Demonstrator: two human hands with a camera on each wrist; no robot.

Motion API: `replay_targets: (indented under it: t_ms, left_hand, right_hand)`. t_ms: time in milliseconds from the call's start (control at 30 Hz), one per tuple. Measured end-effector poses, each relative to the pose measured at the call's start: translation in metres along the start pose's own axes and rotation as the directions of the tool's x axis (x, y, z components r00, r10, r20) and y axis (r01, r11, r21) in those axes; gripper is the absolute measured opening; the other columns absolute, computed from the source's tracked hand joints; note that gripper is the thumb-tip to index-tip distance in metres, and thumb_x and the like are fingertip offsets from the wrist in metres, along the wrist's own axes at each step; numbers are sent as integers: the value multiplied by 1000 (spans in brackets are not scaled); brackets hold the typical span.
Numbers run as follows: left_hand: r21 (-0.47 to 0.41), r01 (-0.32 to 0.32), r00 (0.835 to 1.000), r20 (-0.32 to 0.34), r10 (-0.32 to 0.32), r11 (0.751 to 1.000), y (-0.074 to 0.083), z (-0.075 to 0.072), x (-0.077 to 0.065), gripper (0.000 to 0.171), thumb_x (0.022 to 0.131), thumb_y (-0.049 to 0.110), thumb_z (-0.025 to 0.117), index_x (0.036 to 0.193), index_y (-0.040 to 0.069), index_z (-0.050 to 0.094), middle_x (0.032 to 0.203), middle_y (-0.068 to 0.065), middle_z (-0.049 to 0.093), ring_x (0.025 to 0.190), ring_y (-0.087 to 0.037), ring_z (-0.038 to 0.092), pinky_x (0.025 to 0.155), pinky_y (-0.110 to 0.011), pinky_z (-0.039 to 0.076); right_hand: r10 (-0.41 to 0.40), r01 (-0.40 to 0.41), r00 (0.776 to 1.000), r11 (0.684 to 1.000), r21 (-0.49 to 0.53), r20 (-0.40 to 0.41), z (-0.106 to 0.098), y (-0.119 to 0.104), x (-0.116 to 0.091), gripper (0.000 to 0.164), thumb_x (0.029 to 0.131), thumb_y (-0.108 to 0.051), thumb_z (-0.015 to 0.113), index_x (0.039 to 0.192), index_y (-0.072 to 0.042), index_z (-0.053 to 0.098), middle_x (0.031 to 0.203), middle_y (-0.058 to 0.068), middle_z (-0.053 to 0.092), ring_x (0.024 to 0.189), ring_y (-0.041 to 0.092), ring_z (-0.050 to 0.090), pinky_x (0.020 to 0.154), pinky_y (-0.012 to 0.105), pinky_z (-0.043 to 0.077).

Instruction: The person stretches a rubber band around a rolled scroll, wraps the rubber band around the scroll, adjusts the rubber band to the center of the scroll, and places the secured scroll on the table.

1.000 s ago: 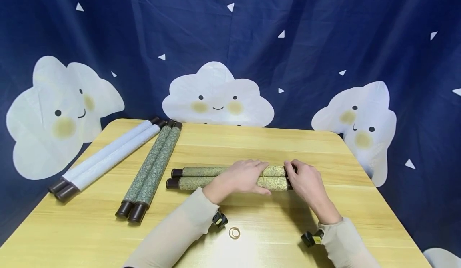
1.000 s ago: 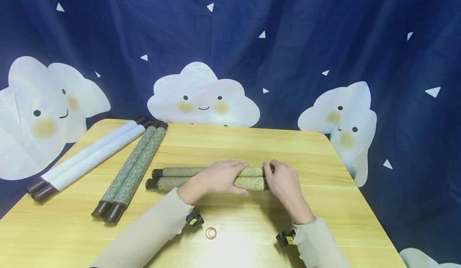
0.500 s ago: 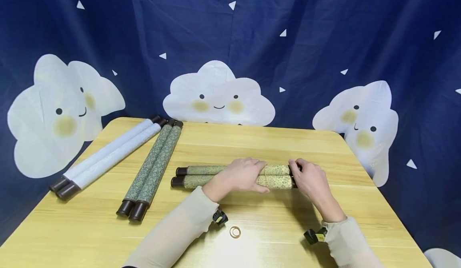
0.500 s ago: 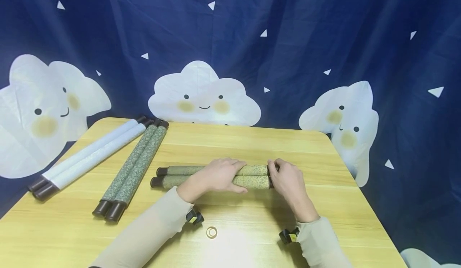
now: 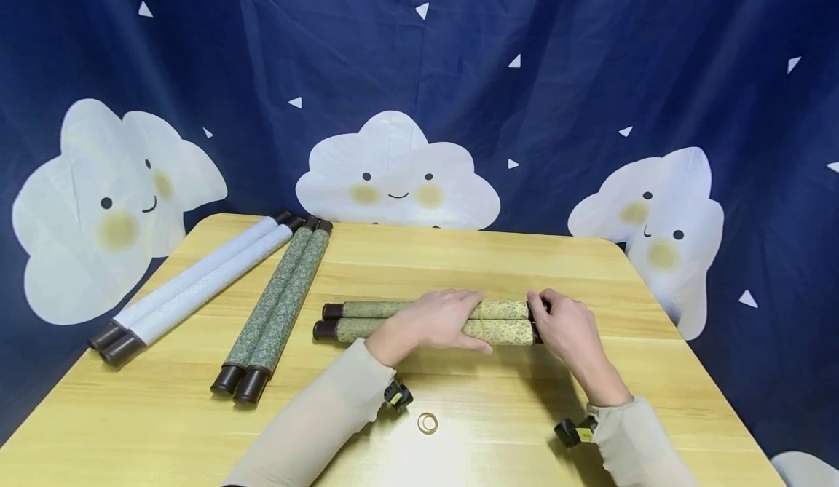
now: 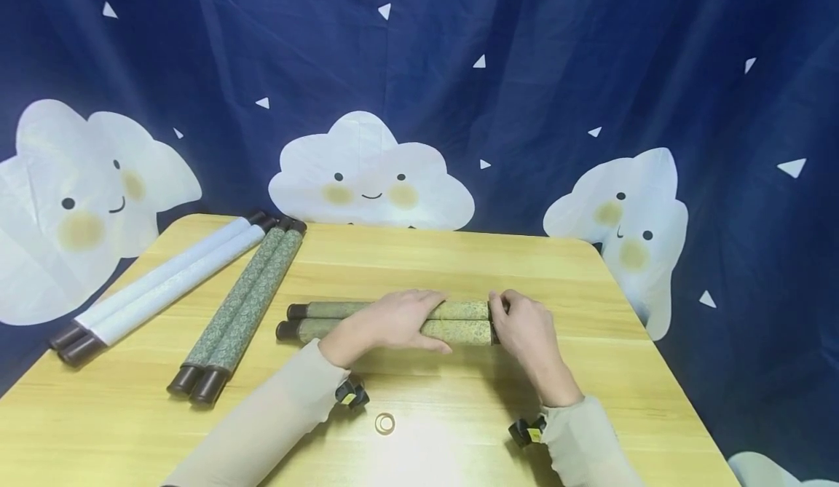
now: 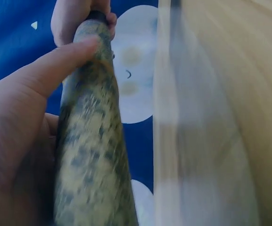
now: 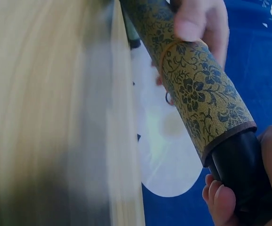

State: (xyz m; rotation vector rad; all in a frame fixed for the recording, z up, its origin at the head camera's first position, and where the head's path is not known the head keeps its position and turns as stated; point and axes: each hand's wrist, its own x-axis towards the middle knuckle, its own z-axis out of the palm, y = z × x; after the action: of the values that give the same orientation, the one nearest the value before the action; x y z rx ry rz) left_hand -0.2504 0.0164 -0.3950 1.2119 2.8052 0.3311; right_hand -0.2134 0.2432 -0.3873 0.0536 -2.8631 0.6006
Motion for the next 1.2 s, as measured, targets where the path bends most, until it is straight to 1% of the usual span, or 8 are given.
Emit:
replay_targets:
  t_ms: [133, 267, 500, 667, 867, 1033, 1100, 1200]
  left_hand:
    - [15, -38, 999, -27, 38, 999, 3, 2, 2, 108, 77, 81, 52, 154, 8, 29, 152, -10, 40, 137, -26, 40, 113, -39, 31]
    - [53, -49, 999, -14, 50, 997, 4, 3, 3, 101, 81, 75, 53, 152, 6, 32, 151, -11, 41, 137, -26, 40, 114, -38, 30]
    - [69, -34, 999, 22, 32, 997, 3, 1, 1, 94, 85, 67, 58, 150, 4, 35, 149, -11, 42, 136, -24, 42, 114, -35, 29]
    - [74, -19, 1000, 26, 18, 997, 2, 1, 1, 92, 85, 65, 61, 150, 5, 36, 149, -10, 44, 135, -24, 43, 113, -35, 31]
    - [69, 12, 999, 40, -15, 998, -1, 2, 1, 92, 84, 66, 61, 149, 5, 38, 149, -9, 43, 135, -25, 43, 112, -36, 33]
    - [69, 41, 998, 51, -44, 997, -5, -1, 0, 92, 83, 66, 61, 148, 5, 40, 149, -9, 43, 135, -26, 43, 112, -37, 33]
    - [62, 35, 998, 44, -38, 997, -5, -3, -1, 91, 84, 65, 62, 147, 3, 40, 148, -10, 45, 134, -27, 45, 112, -37, 33]
    - [49, 28, 999, 22, -29, 998, -7, -6, -2, 90, 84, 63, 63, 146, 1, 42, 145, -13, 47, 132, -28, 47, 112, -37, 33]
  right_hand:
    - [-25, 25, 999, 1000, 5, -22, 4, -4, -1, 41, 104, -36, 42, 87, -8, 67, 68, 5, 60, 72, 33, 62, 70, 52, 48]
    - [-38, 38, 999, 999, 4, -39, 7, -5, -1, 40, 104, -36, 44, 87, -8, 67, 67, 7, 61, 72, 34, 62, 69, 52, 49]
    - [-59, 57, 995, 998, -24, -81, 8, 0, 0, 40, 104, -34, 43, 87, -7, 67, 77, 14, 67, 78, 42, 65, 70, 57, 49]
    - [-92, 85, 989, 994, -61, -118, 11, 0, 0, 40, 104, -31, 42, 78, -9, 63, 72, 14, 64, 73, 41, 64, 66, 57, 48]
    - [-124, 110, 980, 989, -95, -158, 12, 3, 1, 39, 103, -26, 43, 85, -3, 67, 88, 19, 68, 84, 45, 64, 70, 61, 48]
    - [-170, 146, 960, 982, -123, -222, 13, 8, 1, 35, 102, -23, 47, 80, -3, 66, 79, 15, 65, 76, 42, 64, 64, 60, 49]
    - [-190, 166, 953, 979, -119, -235, 13, 9, 2, 36, 102, -25, 47, 83, -3, 67, 79, 13, 64, 75, 41, 64, 63, 59, 49]
    - [-225, 213, 947, 974, -78, -231, 14, 10, 3, 37, 103, -30, 47, 94, -2, 69, 90, 14, 66, 82, 39, 65, 68, 57, 50]
